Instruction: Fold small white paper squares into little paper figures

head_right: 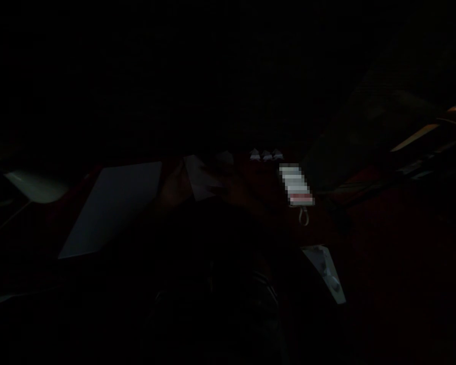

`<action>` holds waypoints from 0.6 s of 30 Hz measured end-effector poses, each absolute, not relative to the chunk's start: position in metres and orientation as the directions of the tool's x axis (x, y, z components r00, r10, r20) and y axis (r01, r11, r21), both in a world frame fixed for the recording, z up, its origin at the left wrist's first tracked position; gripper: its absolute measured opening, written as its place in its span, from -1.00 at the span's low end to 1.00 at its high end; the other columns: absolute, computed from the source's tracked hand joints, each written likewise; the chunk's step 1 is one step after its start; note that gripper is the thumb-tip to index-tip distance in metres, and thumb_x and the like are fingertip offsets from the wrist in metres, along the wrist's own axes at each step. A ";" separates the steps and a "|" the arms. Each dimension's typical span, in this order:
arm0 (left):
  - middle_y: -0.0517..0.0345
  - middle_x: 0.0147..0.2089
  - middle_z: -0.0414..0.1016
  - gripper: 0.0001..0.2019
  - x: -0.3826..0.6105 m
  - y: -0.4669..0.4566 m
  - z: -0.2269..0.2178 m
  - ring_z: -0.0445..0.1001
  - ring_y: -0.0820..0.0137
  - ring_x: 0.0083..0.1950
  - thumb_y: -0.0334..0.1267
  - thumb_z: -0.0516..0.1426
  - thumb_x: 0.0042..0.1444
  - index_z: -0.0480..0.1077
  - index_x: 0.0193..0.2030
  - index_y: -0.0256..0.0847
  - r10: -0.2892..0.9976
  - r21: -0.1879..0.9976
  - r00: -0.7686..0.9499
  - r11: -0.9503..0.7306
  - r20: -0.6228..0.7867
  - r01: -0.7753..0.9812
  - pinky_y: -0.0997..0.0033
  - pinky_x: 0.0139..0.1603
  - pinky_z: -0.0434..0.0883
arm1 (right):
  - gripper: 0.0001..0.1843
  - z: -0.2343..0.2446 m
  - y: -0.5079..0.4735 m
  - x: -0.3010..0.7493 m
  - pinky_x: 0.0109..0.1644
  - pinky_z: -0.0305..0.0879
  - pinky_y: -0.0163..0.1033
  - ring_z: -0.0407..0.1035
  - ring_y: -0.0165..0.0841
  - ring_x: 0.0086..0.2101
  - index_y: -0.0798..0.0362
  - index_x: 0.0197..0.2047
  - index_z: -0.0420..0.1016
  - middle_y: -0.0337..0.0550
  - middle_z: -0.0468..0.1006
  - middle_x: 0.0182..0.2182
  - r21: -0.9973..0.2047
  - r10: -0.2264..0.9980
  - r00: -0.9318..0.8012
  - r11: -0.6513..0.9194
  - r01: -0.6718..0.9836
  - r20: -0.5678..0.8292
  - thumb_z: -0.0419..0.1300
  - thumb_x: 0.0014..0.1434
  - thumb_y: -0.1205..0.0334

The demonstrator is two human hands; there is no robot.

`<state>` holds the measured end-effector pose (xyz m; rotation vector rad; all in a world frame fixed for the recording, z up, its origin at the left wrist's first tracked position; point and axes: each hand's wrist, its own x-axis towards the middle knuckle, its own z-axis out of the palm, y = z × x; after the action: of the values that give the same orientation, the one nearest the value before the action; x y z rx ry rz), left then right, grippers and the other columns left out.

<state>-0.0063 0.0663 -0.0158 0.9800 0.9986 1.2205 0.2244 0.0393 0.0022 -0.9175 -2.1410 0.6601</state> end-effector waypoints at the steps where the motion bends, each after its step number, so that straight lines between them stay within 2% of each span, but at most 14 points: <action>1: -0.06 -0.02 0.72 -0.55 -0.004 0.065 -0.015 0.63 -0.01 0.33 0.22 0.09 0.47 0.62 -0.04 -0.08 0.988 0.940 0.123 0.124 -0.089 -0.318 -0.05 0.26 0.61 | -0.43 0.003 0.039 0.225 0.62 0.20 0.28 0.25 0.01 0.52 -0.28 0.34 0.68 -0.10 0.52 0.43 -0.669 0.761 -0.512 0.623 0.406 0.398 0.27 0.41 -0.31; 4: -0.05 -0.05 0.75 -0.57 -0.001 0.065 -0.015 0.68 -0.03 0.25 0.23 0.23 0.38 0.64 -0.05 -0.11 0.970 0.914 0.193 0.208 -0.147 -0.349 -0.03 0.20 0.65 | -0.40 0.002 0.040 0.224 0.62 0.20 0.26 0.30 0.01 0.48 -0.28 0.33 0.69 -0.09 0.55 0.41 -0.688 0.778 -0.490 0.602 0.405 0.393 0.35 0.34 -0.32; 9: -0.08 -0.12 0.76 -0.76 -0.001 0.065 -0.027 0.74 -0.03 0.08 -0.03 0.40 0.25 0.64 -0.13 -0.14 0.965 0.920 0.023 0.257 -0.262 -0.295 0.00 0.09 0.68 | -0.41 -0.004 0.044 0.221 0.55 0.30 0.23 0.45 0.04 0.37 -0.22 0.26 0.72 -0.06 0.65 0.31 -0.777 0.866 -0.325 0.489 0.395 0.380 0.41 0.28 -0.30; 12: -0.02 -0.06 0.76 -0.82 0.000 0.063 -0.032 0.75 0.01 0.05 -0.21 0.41 0.19 0.63 -0.08 -0.11 0.967 0.938 -0.046 0.232 -0.252 -0.256 0.01 0.09 0.66 | -0.49 -0.007 0.051 0.222 0.40 0.45 0.22 0.60 0.03 0.16 -0.12 0.05 0.78 -0.01 0.76 0.12 -0.851 0.935 -0.123 0.354 0.389 0.332 0.41 0.25 -0.30; 14: -0.03 -0.04 0.76 -0.79 0.001 0.062 -0.032 0.75 -0.01 0.07 -0.21 0.41 0.17 0.63 -0.07 -0.11 0.972 0.943 -0.051 0.208 -0.229 -0.261 -0.02 0.11 0.66 | -0.53 -0.009 0.058 0.225 0.29 0.52 0.20 0.64 0.00 0.03 -0.06 -0.13 0.76 0.00 0.79 -0.03 -0.898 0.960 -0.007 0.266 0.352 0.281 0.43 0.21 -0.30; 18: -0.10 -0.01 0.76 -0.80 0.000 0.059 -0.021 0.74 -0.08 0.13 -0.21 0.39 0.21 0.61 -0.05 -0.14 0.974 0.924 -0.040 0.199 -0.223 -0.326 -0.12 0.15 0.65 | -0.54 -0.007 0.066 0.235 0.20 0.55 0.13 0.64 -0.05 -0.05 -0.02 -0.28 0.70 -0.02 0.78 -0.16 -0.951 0.978 0.007 0.202 0.235 0.209 0.50 0.07 -0.27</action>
<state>-0.0003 0.0593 -0.0212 0.7772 1.1142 1.2403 0.2353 0.0655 -0.0073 -1.2318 -1.4458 0.9096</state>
